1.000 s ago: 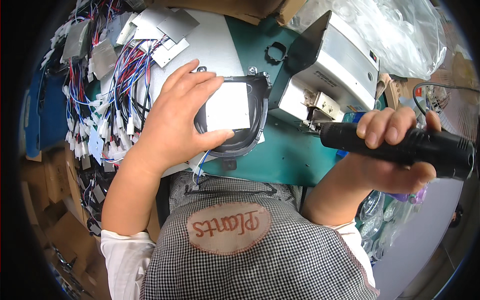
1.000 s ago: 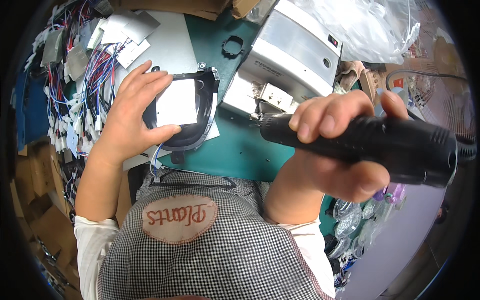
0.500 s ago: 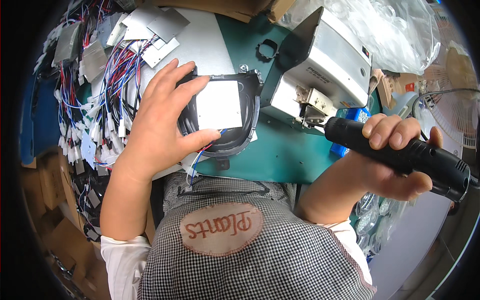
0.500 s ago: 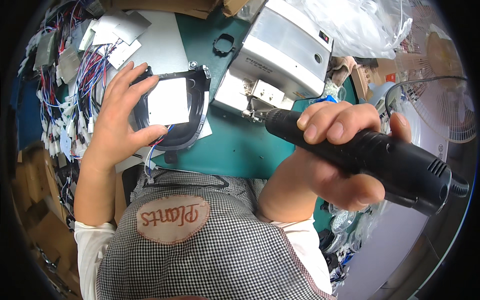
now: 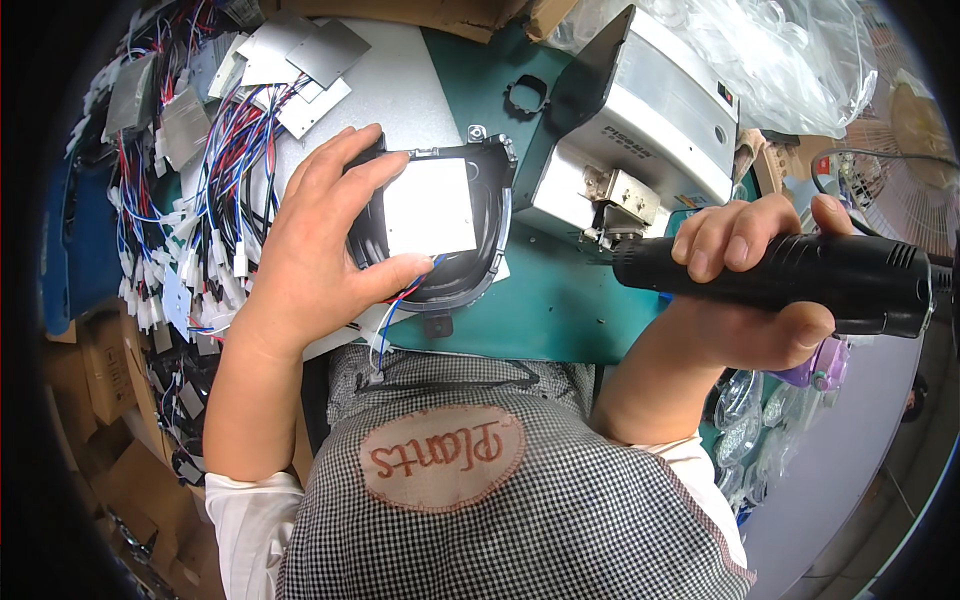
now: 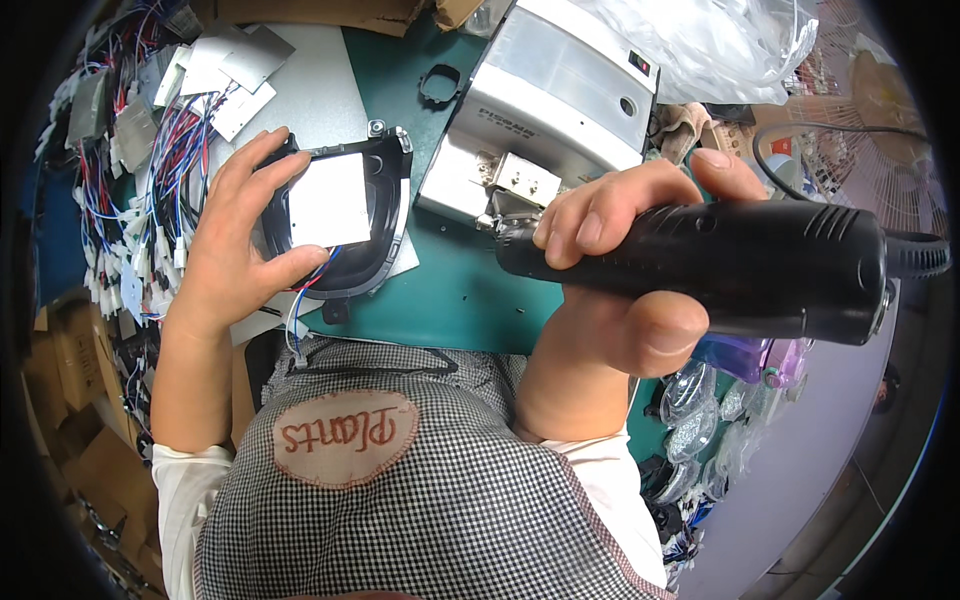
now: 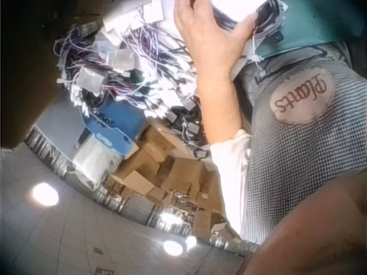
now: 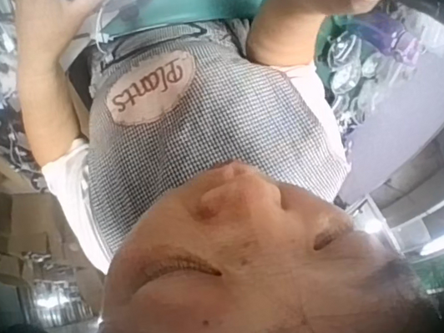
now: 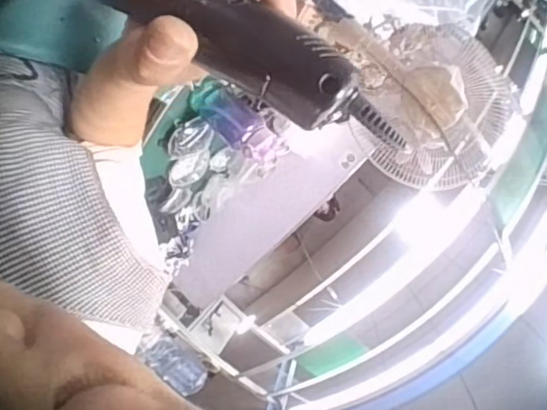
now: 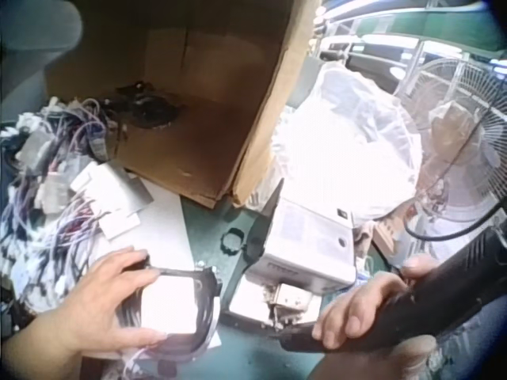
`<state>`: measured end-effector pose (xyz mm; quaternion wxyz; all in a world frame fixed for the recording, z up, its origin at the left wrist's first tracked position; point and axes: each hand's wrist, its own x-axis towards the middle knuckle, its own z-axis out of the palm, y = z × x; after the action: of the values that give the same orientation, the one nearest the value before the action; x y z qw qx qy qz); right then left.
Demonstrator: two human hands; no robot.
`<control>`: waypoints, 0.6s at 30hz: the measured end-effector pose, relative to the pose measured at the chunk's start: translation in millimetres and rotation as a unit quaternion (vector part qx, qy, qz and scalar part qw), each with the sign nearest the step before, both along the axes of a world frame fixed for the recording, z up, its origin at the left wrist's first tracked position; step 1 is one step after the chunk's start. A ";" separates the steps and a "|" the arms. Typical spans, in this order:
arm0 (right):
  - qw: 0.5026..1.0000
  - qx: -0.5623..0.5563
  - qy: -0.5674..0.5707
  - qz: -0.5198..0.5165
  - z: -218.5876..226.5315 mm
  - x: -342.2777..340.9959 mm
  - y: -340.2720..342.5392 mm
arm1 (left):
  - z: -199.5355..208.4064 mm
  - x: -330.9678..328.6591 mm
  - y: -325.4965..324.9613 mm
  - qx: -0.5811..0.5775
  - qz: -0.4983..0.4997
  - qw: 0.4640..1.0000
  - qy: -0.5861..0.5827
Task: Assembling electronic components by attaching metal plates to plastic housings using an electric screwdriver and connecting wiring harnesses.
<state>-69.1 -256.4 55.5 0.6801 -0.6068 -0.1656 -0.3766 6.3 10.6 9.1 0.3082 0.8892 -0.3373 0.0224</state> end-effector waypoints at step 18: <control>0.993 -0.032 -0.097 0.061 -0.7 -4.3 -18.1 | -1.8 1.8 -0.2 -0.007 -0.005 1.000 -0.002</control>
<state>-73.4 -274.4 54.8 0.6624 -0.5777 -0.2797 -0.3862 8.1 10.4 7.4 0.3138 0.8851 -0.3427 0.0251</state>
